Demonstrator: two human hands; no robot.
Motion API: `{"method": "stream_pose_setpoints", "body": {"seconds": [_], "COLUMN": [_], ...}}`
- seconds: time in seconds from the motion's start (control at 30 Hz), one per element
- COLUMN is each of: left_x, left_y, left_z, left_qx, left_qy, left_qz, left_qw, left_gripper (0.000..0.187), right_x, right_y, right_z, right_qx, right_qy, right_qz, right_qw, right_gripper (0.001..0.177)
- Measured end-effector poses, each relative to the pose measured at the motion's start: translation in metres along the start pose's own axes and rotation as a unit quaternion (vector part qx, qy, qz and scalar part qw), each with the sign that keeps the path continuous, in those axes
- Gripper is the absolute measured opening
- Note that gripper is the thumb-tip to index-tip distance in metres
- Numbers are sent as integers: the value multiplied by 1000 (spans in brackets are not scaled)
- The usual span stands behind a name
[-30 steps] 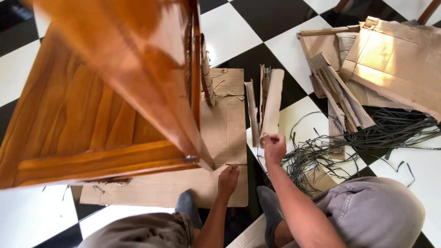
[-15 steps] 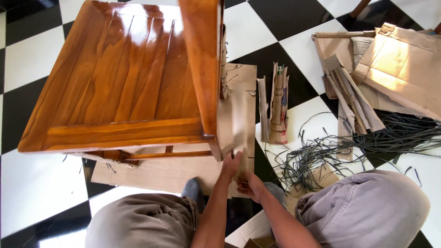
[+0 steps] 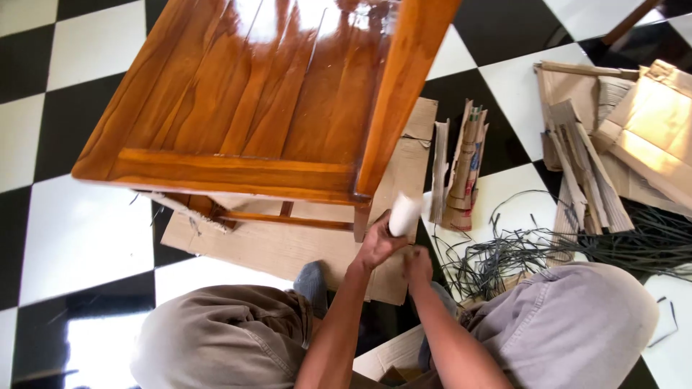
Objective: Wrap wooden table legs with cardboard and secure them with plastic ties for shipping
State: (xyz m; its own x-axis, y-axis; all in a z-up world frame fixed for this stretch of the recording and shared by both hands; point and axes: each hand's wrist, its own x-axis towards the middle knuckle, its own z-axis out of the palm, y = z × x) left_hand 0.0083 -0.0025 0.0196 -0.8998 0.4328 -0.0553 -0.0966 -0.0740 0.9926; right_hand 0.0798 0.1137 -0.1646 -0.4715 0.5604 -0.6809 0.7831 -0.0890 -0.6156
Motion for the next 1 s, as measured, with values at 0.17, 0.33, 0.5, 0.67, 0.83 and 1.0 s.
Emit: {"method": "stream_pose_setpoints", "body": {"seconds": [0.17,0.33,0.5,0.67,0.83,1.0], "left_x": [-16,-39,-47,-46,-29,-20], "left_y": [44,-10,-21,25,20,31], "left_z": [-1,-10,-31,-32,-35,-35], "left_qx": [215,311,287,272,258,218], "left_qy": [93,248,302,311,281,253], "left_qz": [-20,91,39,-9,1,-10], "left_qw": [972,913,908,911,924,942], "left_gripper": [35,43,62,60,65,76], "right_x": [5,-50,-112,-130,-145,-160], "right_y": [-45,-87,-123,-136,-152,-164], "right_z": [22,31,37,36,25,15], "right_qx": [27,114,261,203,148,95], "right_qy": [48,18,-12,1,13,51], "right_qz": [-134,-196,-273,-271,-308,-567], "right_qw": [989,974,926,941,940,816], "right_gripper": [26,17,29,34,40,45]}}
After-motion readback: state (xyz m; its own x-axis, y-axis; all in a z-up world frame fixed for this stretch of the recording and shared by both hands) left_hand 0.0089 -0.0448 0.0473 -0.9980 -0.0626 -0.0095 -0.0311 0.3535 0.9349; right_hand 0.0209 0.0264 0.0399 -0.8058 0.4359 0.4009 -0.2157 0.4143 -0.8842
